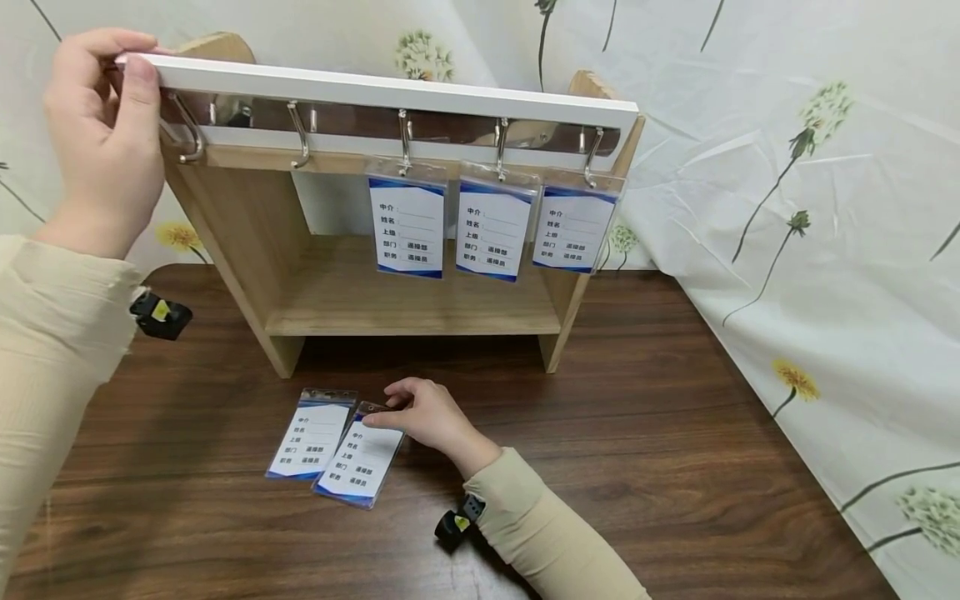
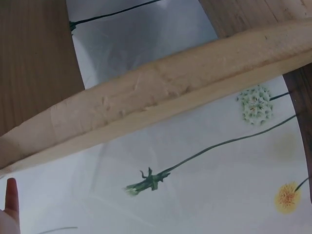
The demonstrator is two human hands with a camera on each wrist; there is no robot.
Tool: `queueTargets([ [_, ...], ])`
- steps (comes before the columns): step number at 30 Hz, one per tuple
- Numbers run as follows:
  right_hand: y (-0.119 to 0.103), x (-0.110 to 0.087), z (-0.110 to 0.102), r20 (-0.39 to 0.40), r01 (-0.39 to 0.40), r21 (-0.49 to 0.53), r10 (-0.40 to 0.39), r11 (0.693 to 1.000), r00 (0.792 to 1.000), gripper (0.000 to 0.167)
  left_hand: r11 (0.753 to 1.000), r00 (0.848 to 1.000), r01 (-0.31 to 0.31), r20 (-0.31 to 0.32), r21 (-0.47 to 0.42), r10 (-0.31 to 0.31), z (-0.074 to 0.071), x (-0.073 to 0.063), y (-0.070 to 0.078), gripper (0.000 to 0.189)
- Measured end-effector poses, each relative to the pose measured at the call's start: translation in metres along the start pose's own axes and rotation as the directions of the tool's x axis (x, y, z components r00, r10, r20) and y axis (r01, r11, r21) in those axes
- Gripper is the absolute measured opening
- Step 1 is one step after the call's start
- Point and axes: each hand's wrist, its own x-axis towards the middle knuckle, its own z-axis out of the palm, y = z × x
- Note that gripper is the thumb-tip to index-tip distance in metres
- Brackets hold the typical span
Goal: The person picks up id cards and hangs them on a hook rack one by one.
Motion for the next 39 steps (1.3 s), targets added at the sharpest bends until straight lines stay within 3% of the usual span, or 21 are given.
queueTargets([
  [11, 0.005, 0.002, 0.007, 0.031, -0.044, -0.062, 0.046, 0.997, 0.998, 0.058, 0.997, 0.998, -0.059, 0.003, 0.05, 0.059, -0.002, -0.001, -0.003, 0.023],
  [23, 0.004, 0.0, 0.012, -0.048, -0.085, -0.128, 0.079, 0.988, 0.996, 0.065, 1.0, 1.0, -0.017, -0.019, 0.026, 0.018, 0.003, -0.004, 0.0, 0.018],
  [29, 0.004, 0.0, 0.013, -0.023, -0.094, -0.197, 0.092, 0.976, 0.996, 0.076, 0.999, 0.998, -0.027, -0.055, 0.018, 0.028, 0.005, -0.004, -0.001, 0.019],
  [39, 0.004, -0.001, 0.017, -0.022, -0.096, -0.293, 0.094, 0.951, 0.995, 0.091, 1.0, 0.998, -0.012, -0.057, -0.014, 0.011, 0.01, -0.005, 0.002, 0.018],
])
